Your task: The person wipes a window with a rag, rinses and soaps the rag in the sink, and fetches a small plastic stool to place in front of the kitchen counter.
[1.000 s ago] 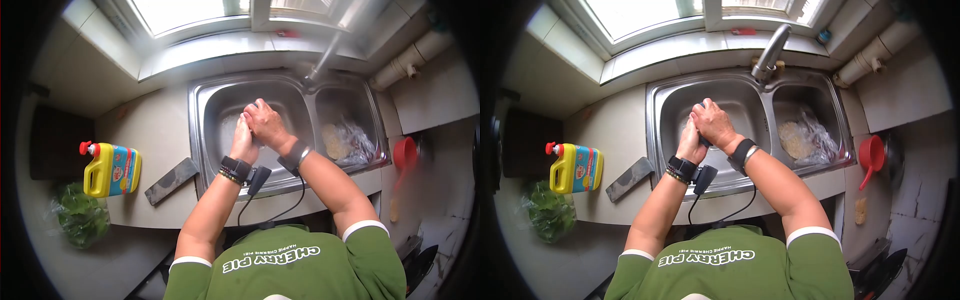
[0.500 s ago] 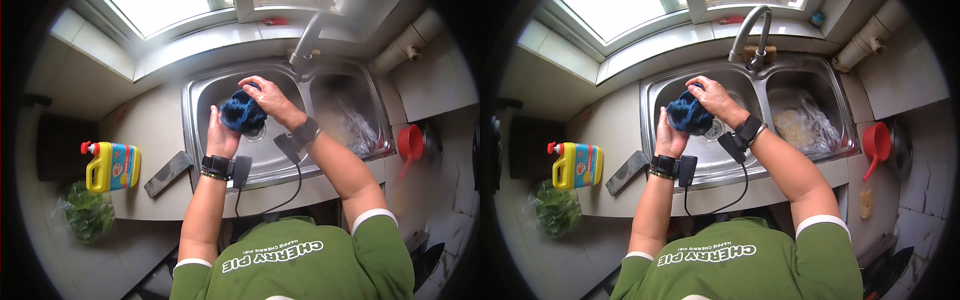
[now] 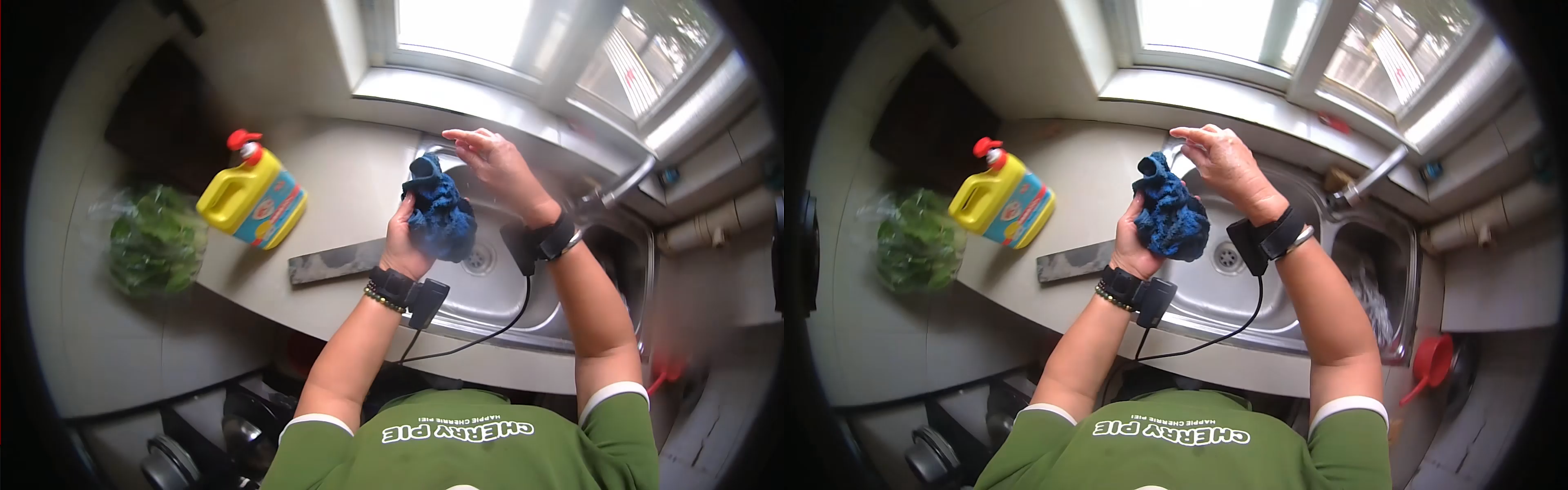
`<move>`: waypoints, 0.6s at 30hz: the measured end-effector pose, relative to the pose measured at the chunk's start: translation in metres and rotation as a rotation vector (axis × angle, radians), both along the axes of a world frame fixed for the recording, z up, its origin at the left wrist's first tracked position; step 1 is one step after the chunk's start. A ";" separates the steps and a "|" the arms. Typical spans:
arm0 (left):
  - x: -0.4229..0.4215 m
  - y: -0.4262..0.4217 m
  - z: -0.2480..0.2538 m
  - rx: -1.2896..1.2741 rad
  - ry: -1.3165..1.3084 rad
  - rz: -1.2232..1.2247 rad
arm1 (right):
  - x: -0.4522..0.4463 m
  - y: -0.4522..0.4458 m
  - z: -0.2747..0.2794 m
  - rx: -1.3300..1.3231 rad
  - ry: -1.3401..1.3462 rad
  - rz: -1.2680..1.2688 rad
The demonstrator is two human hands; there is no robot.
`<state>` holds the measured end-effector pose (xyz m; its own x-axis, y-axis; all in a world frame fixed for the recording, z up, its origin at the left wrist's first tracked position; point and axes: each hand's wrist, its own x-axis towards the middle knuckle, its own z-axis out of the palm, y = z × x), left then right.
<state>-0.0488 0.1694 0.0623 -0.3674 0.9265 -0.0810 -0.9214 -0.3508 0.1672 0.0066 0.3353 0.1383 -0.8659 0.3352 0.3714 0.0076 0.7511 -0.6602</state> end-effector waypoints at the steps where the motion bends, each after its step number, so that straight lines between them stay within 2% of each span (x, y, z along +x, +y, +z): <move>1: -0.010 -0.005 0.002 0.051 -0.010 0.031 | -0.014 -0.011 0.021 0.015 -0.078 0.036; 3: -0.032 -0.014 0.001 0.121 -0.026 0.123 | -0.046 -0.025 0.040 0.058 -0.022 0.166; 7: -0.074 -0.040 0.014 0.277 0.058 0.195 | -0.112 -0.065 0.081 0.191 -0.092 0.297; 11: -0.098 -0.065 0.028 0.155 -0.033 0.355 | -0.188 -0.096 0.088 0.371 -0.061 0.430; 13: -0.108 -0.075 0.022 0.220 -0.043 0.331 | -0.220 -0.112 0.091 0.473 -0.041 0.492; 18: -0.120 -0.086 0.025 0.280 -0.029 0.376 | -0.267 -0.147 0.094 0.401 -0.261 0.595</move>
